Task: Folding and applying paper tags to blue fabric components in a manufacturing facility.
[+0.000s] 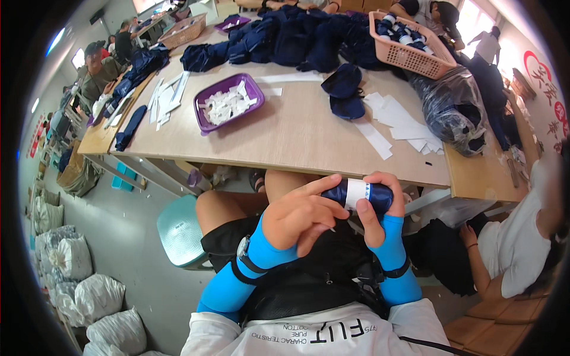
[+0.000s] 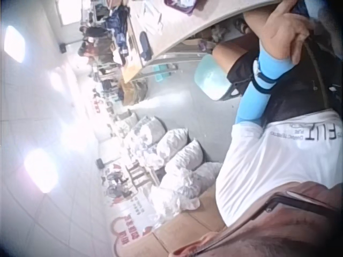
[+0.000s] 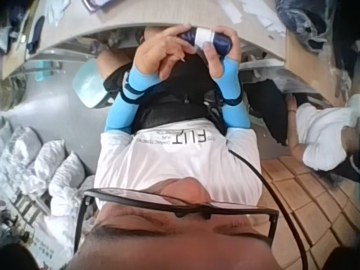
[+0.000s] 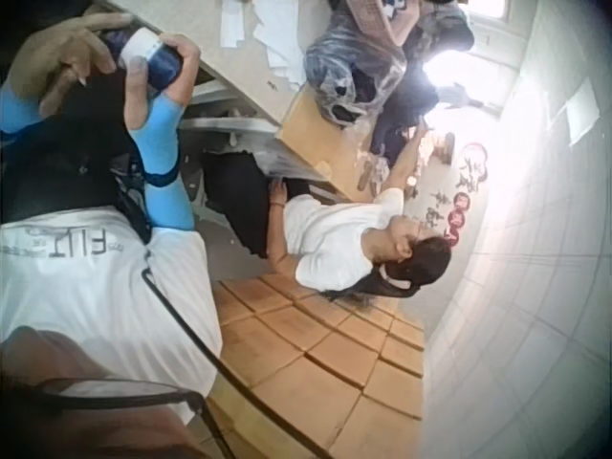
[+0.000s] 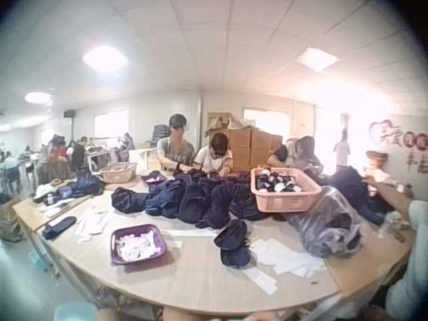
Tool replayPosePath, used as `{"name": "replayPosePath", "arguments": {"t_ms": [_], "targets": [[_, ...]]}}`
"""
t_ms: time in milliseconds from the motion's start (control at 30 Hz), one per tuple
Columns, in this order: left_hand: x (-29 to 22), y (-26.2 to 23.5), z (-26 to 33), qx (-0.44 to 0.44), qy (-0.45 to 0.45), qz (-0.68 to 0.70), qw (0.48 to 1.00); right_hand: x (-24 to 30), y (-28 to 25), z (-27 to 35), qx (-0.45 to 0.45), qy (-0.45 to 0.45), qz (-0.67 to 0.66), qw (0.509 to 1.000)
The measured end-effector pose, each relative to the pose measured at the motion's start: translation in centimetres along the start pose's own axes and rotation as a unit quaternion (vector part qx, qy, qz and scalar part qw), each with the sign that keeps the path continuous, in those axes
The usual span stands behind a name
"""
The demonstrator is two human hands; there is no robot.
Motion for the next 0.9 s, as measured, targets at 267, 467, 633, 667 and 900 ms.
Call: {"name": "replayPosePath", "arguments": {"t_ms": [267,467,633,667,900], "targets": [[2.6,-4.6,1.2,-0.094,-0.293,-0.005,0.951,-2.1,-2.8,0.1,0.035,0.037,-0.066,0.997],[12.1,-12.3,3.7,0.041,-0.514,-0.064,0.855,-7.0,-6.3,2.0,0.142,0.048,0.121,0.981],[17.4,-19.2,0.5,-0.270,-0.157,-0.300,0.901,4.6,-11.5,-1.9,0.027,-0.039,0.194,0.980],[18.0,-18.4,-1.7,-0.220,-0.143,-0.344,0.901,6.2,-13.3,-2.7,-0.037,-0.062,0.202,0.977],[14.6,-12.6,-2.1,-0.129,-0.028,-0.458,0.879,-4.3,-11.5,-7.4,-0.027,-0.099,0.245,0.964]]}}
Point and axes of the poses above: each hand's wrist, its own z-axis away from the middle knuckle, its own y-axis out of the palm, x = y × z, the point moved 5 cm from there along -z, towards the middle knuckle, and after that the axes turned 9 degrees about -x, right-handed, at the moved point
